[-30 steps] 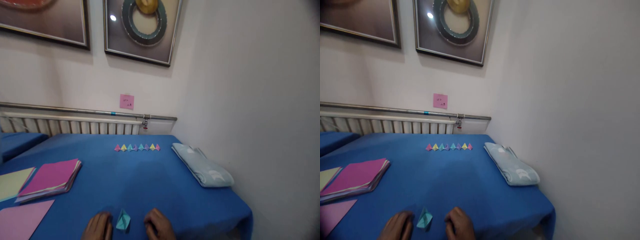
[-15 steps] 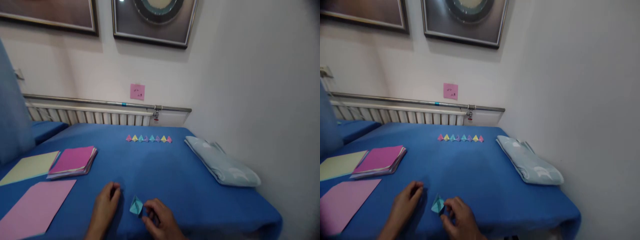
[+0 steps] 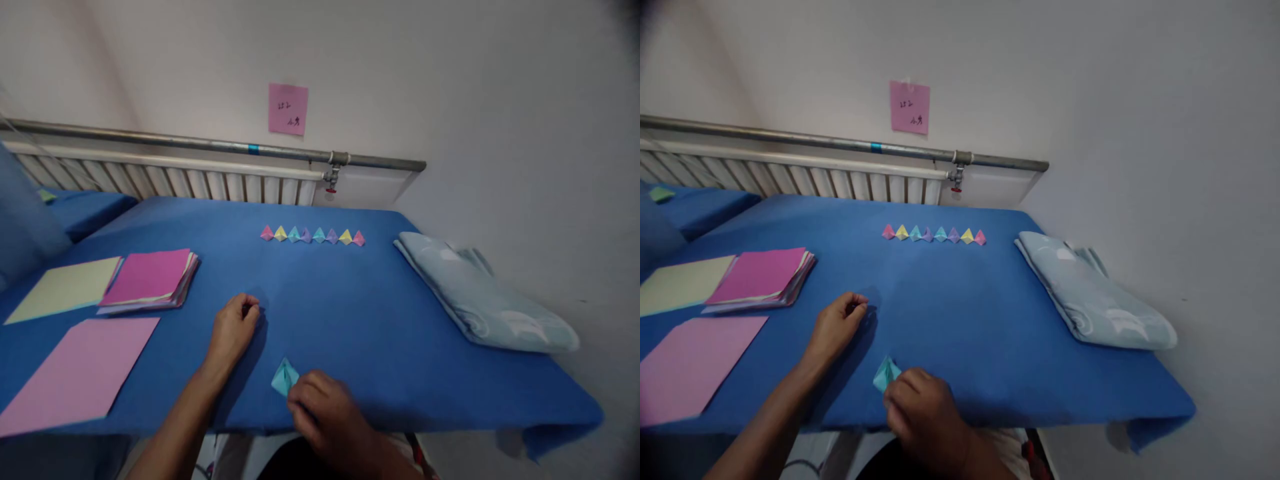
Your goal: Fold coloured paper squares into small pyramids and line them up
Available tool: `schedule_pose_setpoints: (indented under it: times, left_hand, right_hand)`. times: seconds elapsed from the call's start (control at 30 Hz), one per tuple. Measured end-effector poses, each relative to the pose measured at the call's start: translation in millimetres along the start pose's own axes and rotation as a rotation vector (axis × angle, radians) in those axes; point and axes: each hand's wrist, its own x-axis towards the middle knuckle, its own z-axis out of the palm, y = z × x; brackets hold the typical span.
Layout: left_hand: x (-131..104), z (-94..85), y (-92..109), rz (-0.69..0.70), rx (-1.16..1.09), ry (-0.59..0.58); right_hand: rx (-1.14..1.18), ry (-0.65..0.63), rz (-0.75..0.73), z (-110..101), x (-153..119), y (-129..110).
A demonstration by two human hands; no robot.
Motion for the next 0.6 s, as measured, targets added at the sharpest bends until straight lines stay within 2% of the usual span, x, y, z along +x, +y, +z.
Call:
schedule_pose_setpoints:
  times: [0.1, 0.2, 0.23, 0.3, 0.43, 0.5, 0.6]
  left_hand:
    - [11, 3.9, 14, 0.061, 0.029, 0.017]
    - [23, 18.4, 35, 0.131, 0.021, 0.017]
    - [26, 26.2, 44, 0.165, 0.018, -0.010]
    - [32, 45.9, 65, 0.251, 0.017, -0.107]
    - [38, 97.5, 97, 0.428, 0.020, -0.328]
    - [38, 123.2, 97, 0.479, 0.030, -0.336]
    - [39, 150.8, 83, 0.565, -0.025, -0.281]
  right_hand:
    - [0.035, 0.045, -0.014, -11, -1, 9]
    - [0.032, 0.298, 0.075, -42, 4, 34]
    - [0.002, 0.422, 0.142, -57, 8, 45]
    - [-0.064, 0.554, 0.196, -89, 20, 71]
    - [-0.180, 0.706, 0.315, -144, 51, 136]
    - [-0.220, 0.772, 0.335, -162, 66, 171]
    - [-0.266, 0.785, 0.345, -178, 84, 218]
